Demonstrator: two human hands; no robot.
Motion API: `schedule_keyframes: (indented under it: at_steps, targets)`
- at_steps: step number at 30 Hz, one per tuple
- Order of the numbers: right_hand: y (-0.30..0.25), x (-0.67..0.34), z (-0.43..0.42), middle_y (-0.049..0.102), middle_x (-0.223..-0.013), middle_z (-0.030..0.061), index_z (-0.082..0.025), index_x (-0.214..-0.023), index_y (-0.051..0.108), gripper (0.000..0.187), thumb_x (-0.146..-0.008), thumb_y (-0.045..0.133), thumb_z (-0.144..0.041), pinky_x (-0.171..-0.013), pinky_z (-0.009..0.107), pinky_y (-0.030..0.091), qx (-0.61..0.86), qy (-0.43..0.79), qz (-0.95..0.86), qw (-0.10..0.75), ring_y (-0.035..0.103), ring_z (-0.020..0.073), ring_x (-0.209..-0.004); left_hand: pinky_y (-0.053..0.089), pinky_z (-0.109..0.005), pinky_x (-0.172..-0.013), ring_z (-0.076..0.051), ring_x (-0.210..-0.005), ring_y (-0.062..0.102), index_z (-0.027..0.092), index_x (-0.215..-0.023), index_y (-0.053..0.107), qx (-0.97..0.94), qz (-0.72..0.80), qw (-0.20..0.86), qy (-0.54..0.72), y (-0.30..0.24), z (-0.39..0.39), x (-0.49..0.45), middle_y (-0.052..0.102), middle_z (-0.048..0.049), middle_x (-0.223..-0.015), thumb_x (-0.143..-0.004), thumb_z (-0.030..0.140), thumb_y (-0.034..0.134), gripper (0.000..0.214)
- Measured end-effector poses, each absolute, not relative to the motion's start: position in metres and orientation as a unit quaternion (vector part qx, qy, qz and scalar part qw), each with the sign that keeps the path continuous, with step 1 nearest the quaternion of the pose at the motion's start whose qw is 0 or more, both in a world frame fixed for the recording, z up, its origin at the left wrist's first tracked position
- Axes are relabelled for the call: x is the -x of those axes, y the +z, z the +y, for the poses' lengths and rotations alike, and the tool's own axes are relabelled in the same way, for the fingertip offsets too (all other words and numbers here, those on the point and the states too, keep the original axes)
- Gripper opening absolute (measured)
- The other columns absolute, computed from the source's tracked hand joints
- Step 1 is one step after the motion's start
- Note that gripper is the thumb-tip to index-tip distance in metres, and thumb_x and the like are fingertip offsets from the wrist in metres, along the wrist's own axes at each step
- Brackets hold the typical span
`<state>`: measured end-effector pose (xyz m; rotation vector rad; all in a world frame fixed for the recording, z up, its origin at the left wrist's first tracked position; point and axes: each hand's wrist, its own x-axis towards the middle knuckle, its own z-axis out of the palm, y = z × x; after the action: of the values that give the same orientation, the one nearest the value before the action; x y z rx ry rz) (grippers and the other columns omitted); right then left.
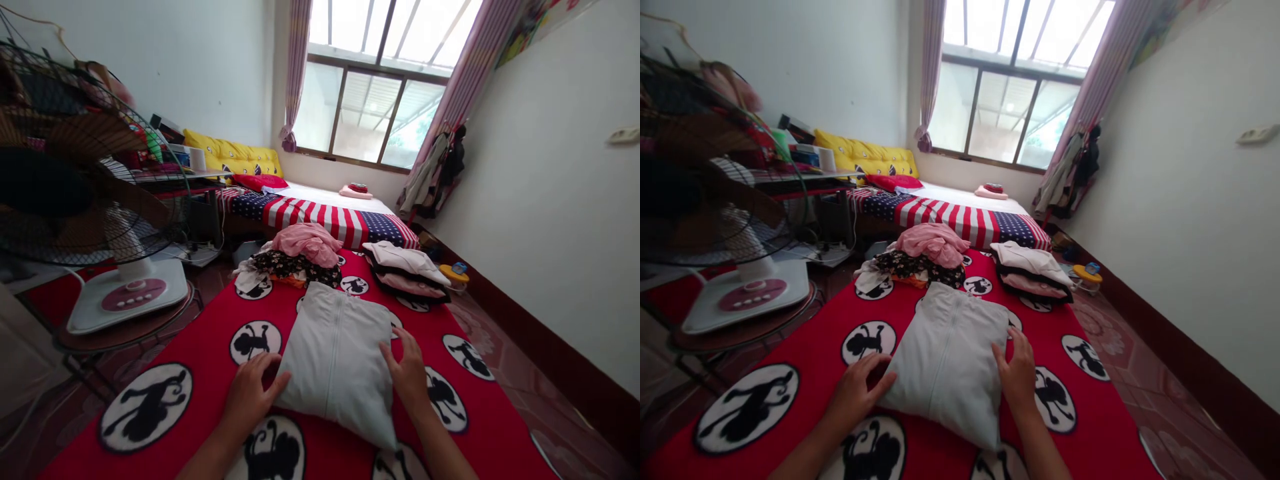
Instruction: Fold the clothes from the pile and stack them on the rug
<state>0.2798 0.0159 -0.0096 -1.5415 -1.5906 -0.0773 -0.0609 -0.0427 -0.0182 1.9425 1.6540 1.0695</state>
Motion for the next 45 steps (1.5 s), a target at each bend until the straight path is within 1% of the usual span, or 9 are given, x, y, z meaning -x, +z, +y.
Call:
schedule_keyframes:
  at_steps: [6, 14, 19, 24, 29, 35, 40, 43, 45]
  targets:
    - [0.028, -0.247, 0.121, 0.049, -0.140, 0.0148, -0.017, -0.135, 0.045, 0.063, -0.079, 0.062, -0.040, -0.110, 0.044, 0.030, 0.631, 0.109, -0.719, 0.268, 0.042, 0.0295, -0.131, 0.047, -0.039, -0.088, -0.025, -0.096, 0.063, 0.022, -0.098, 0.066, -0.688, 0.587, 0.184, 0.385, -0.024, -0.041, 0.061, 0.069, -0.0073, -0.101, -0.088, 0.053, 0.053, 0.035]
    - [0.031, -0.227, 0.198, 0.061, -0.121, 0.0158, -0.013, -0.134, 0.048, 0.097, -0.049, 0.086, -0.040, -0.096, 0.038, 0.043, 0.622, 0.234, -0.735, 0.138, 0.058, 0.0302, -0.112, 0.049, -0.040, -0.088, -0.028, -0.101, 0.062, 0.025, -0.113, 0.065, -0.688, 0.598, 0.178, 0.371, -0.032, -0.042, 0.062, 0.069, -0.0087, -0.110, -0.081, 0.057, 0.060, 0.046]
    - [0.037, -0.228, 0.212, 0.066, -0.110, 0.0108, -0.014, -0.110, 0.065, 0.075, -0.041, 0.088, -0.035, -0.091, 0.033, 0.046, 0.617, 0.302, -0.723, 0.076, 0.060, 0.0283, -0.106, 0.047, -0.043, -0.089, -0.030, -0.100, 0.060, 0.026, -0.131, 0.055, -0.680, 0.610, 0.196, 0.356, -0.032, -0.043, 0.061, 0.067, -0.0107, -0.112, -0.078, 0.058, 0.063, 0.062]
    - [0.044, -0.223, 0.203, 0.069, -0.077, 0.0041, -0.014, -0.079, 0.069, 0.035, -0.048, 0.080, -0.027, -0.074, 0.030, 0.050, 0.597, 0.368, -0.711, 0.056, 0.064, 0.0226, -0.080, 0.043, -0.044, -0.090, -0.029, -0.098, 0.057, 0.027, -0.131, 0.053, -0.669, 0.608, 0.248, 0.349, -0.022, -0.044, 0.059, 0.066, -0.0092, -0.107, -0.078, 0.049, 0.066, 0.059]
    - [0.074, -0.220, 0.177, 0.070, -0.072, 0.0031, -0.014, -0.077, 0.067, 0.030, -0.049, 0.076, -0.021, -0.065, 0.029, 0.052, 0.570, 0.422, -0.698, 0.100, 0.064, 0.0198, -0.070, 0.044, -0.035, -0.082, -0.024, -0.089, 0.057, 0.027, -0.117, 0.059, -0.651, 0.581, 0.306, 0.380, -0.017, -0.048, 0.057, 0.064, -0.0034, -0.089, -0.080, 0.025, 0.061, 0.037]
    - [0.155, -0.236, 0.112, 0.073, -0.085, 0.0042, -0.015, -0.093, 0.068, 0.041, -0.056, 0.077, -0.028, -0.071, 0.031, 0.055, 0.529, 0.463, -0.682, 0.202, 0.068, 0.0209, -0.075, 0.042, -0.024, -0.062, -0.015, -0.067, 0.054, 0.021, -0.093, 0.053, -0.582, 0.468, 0.433, 0.505, -0.004, -0.050, 0.059, 0.055, 0.0023, -0.071, -0.085, 0.033, 0.057, 0.015]
    - [0.204, -0.277, 0.043, 0.074, -0.088, 0.0068, -0.016, -0.093, 0.069, 0.045, -0.055, 0.084, -0.033, -0.069, 0.031, 0.057, 0.576, 0.439, -0.599, 0.343, 0.070, 0.0233, -0.075, 0.035, -0.019, -0.051, -0.011, -0.057, 0.049, 0.019, -0.082, 0.053, -0.559, 0.392, 0.428, 0.592, 0.085, -0.009, 0.074, 0.053, 0.0043, -0.064, -0.075, 0.035, 0.071, 0.025]
    - [0.187, -0.294, 0.009, 0.073, -0.100, 0.0104, -0.017, -0.104, 0.066, 0.059, -0.052, 0.085, -0.037, -0.073, 0.037, 0.059, 0.634, 0.385, -0.464, 0.484, 0.070, 0.0300, -0.088, 0.035, -0.017, -0.053, -0.009, -0.057, 0.051, 0.015, -0.078, 0.056, -0.557, 0.367, 0.389, 0.635, 0.154, 0.049, 0.068, 0.055, 0.0031, -0.066, -0.071, 0.029, 0.074, 0.024]
    - [0.155, -0.300, -0.014, 0.069, -0.116, 0.0115, -0.019, -0.119, 0.060, 0.071, -0.057, 0.079, -0.047, -0.084, 0.043, 0.058, 0.657, 0.356, -0.403, 0.528, 0.064, 0.0343, -0.108, 0.039, -0.018, -0.057, -0.009, -0.061, 0.055, 0.014, -0.090, 0.059, -0.553, 0.339, 0.426, 0.630, 0.181, 0.089, 0.055, 0.061, 0.0010, -0.073, -0.077, 0.027, 0.070, 0.021]
